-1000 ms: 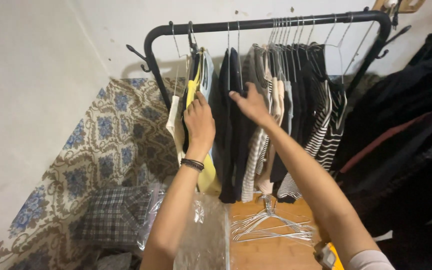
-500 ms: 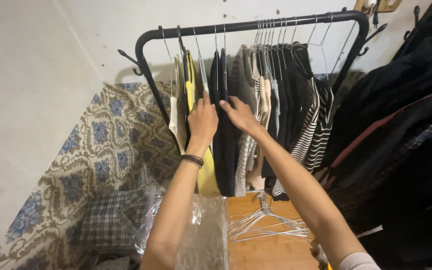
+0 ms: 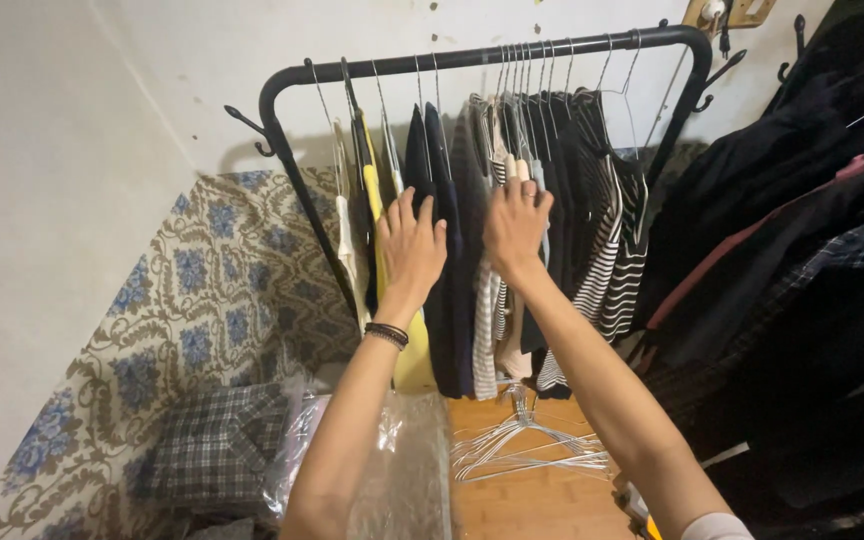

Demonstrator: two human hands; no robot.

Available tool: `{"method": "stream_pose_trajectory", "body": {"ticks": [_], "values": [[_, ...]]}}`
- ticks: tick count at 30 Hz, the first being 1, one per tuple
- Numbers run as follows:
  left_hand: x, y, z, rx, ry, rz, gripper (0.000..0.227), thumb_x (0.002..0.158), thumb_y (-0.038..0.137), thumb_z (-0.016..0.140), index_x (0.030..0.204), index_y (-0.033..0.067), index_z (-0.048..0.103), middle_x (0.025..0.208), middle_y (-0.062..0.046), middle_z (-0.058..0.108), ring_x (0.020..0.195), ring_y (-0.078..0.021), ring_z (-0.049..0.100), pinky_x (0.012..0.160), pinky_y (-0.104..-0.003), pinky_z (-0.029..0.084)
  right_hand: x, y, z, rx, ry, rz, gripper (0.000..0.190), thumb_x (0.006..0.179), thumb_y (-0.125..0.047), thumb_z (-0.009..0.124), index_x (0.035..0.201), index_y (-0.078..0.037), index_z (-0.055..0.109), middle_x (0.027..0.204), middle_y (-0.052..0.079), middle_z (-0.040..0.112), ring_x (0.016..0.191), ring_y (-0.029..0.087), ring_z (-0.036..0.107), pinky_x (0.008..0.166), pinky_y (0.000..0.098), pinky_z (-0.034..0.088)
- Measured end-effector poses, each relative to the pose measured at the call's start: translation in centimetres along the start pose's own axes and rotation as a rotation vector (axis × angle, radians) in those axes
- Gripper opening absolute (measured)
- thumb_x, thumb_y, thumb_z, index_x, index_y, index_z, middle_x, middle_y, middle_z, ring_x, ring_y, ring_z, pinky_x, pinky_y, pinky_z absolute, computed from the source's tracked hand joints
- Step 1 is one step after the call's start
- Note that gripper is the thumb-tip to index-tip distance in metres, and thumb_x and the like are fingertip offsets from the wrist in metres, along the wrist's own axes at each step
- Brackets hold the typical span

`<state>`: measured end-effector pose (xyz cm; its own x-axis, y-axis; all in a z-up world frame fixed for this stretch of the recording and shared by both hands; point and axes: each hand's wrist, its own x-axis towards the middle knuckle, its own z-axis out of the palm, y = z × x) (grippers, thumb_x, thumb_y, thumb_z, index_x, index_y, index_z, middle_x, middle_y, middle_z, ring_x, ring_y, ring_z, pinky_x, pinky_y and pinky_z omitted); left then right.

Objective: Tagging a shirt with a tagging gun and hanging it on a clothing rack.

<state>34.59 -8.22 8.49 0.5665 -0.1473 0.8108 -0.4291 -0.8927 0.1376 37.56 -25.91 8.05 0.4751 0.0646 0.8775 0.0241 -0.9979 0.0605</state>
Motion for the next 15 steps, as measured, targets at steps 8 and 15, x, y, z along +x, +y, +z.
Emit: {"method": "stream_pose_trajectory", "body": {"ticks": [8, 15], "values": [[-0.3, 0.2, 2.1, -0.027, 0.002, 0.075, 0.048, 0.1, 0.025, 0.057, 0.142, 0.0015, 0.056, 0.149, -0.018, 0.049, 0.14, -0.0341, 0.042, 0.118, -0.052, 0.029, 1.0, -2.2, -0.7, 0.103, -0.157, -0.038, 0.032, 0.084, -0.021, 0.066, 0.108, 0.0, 0.067, 0.11, 0.017, 0.065, 0.119, 0.036, 0.056, 0.108, 0.0562, 0.032], [0.1, 0.2, 3.1, -0.073, -0.141, 0.123, 0.047, 0.105, 0.029, 0.052, 0.144, 0.003, 0.054, 0.153, -0.012, 0.049, 0.142, -0.0311, 0.042, 0.12, -0.057, 0.024, -0.9, 0.1, -0.7, 0.369, 0.068, -0.096, 0.025, 0.104, -0.02, 0.065, 0.125, -0.007, 0.063, 0.127, 0.01, 0.065, 0.124, 0.032, 0.056, 0.109, 0.0475, 0.036]]}}
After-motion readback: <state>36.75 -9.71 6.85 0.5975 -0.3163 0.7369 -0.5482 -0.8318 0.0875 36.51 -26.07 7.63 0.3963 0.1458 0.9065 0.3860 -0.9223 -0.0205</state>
